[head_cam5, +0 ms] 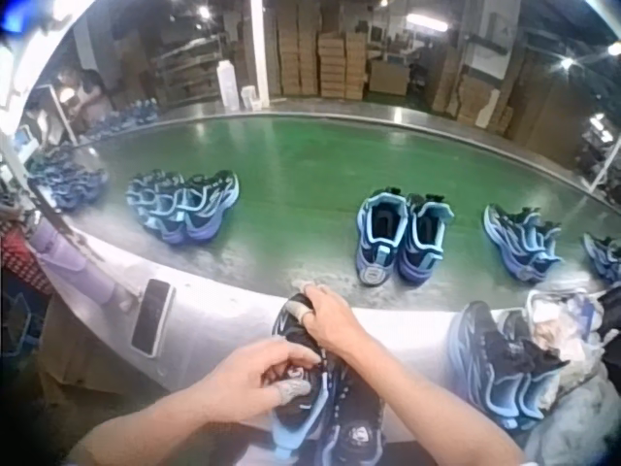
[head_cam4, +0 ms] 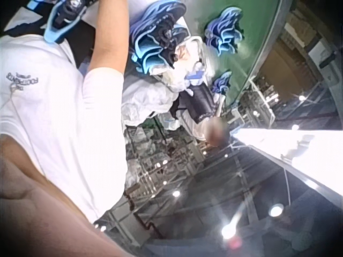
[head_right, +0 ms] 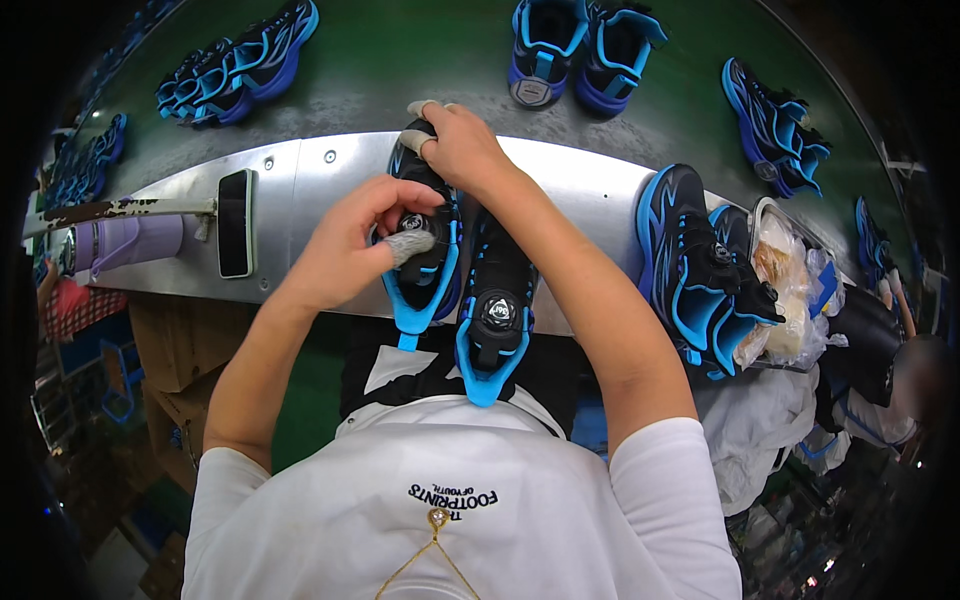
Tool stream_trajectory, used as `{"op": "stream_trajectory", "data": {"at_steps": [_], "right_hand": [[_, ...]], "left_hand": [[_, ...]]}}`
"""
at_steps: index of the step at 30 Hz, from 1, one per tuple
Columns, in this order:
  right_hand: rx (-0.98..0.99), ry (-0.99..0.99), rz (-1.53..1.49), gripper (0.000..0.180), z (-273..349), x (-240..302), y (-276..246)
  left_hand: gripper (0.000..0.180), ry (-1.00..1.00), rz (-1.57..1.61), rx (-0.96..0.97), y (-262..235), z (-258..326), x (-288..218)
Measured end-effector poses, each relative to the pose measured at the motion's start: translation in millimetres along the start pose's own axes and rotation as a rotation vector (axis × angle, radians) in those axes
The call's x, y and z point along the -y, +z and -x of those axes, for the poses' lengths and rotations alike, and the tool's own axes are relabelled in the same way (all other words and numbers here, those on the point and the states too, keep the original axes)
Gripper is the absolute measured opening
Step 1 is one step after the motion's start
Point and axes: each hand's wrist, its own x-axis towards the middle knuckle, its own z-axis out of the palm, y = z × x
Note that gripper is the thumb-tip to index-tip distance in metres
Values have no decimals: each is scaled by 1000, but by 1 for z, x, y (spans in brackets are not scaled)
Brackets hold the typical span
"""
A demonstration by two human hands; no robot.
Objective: The person cleans and rubs the closure dials and tongues of sneakers by hand, then pushes the finished pairs onto the conveyor belt.
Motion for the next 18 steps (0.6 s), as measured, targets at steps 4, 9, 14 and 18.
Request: {"op": "stream_trajectory", "data": {"at_steps": [4, 9, 14, 18], "right_hand": [[9, -20, 0, 39, -4, -3, 0], [5, -9, -9, 38, -2, -2, 2], [12, -3, -5, 39, -4, 0, 1], [-8, -1, -23, 40, -3, 0, 3]], "left_hand": [[40, 168, 173, 48, -2, 1, -1], [44, 32, 120, -11, 3, 0, 8], [41, 206, 104, 4, -5, 2, 5], [42, 75, -76, -181, 7, 4, 3]]}}
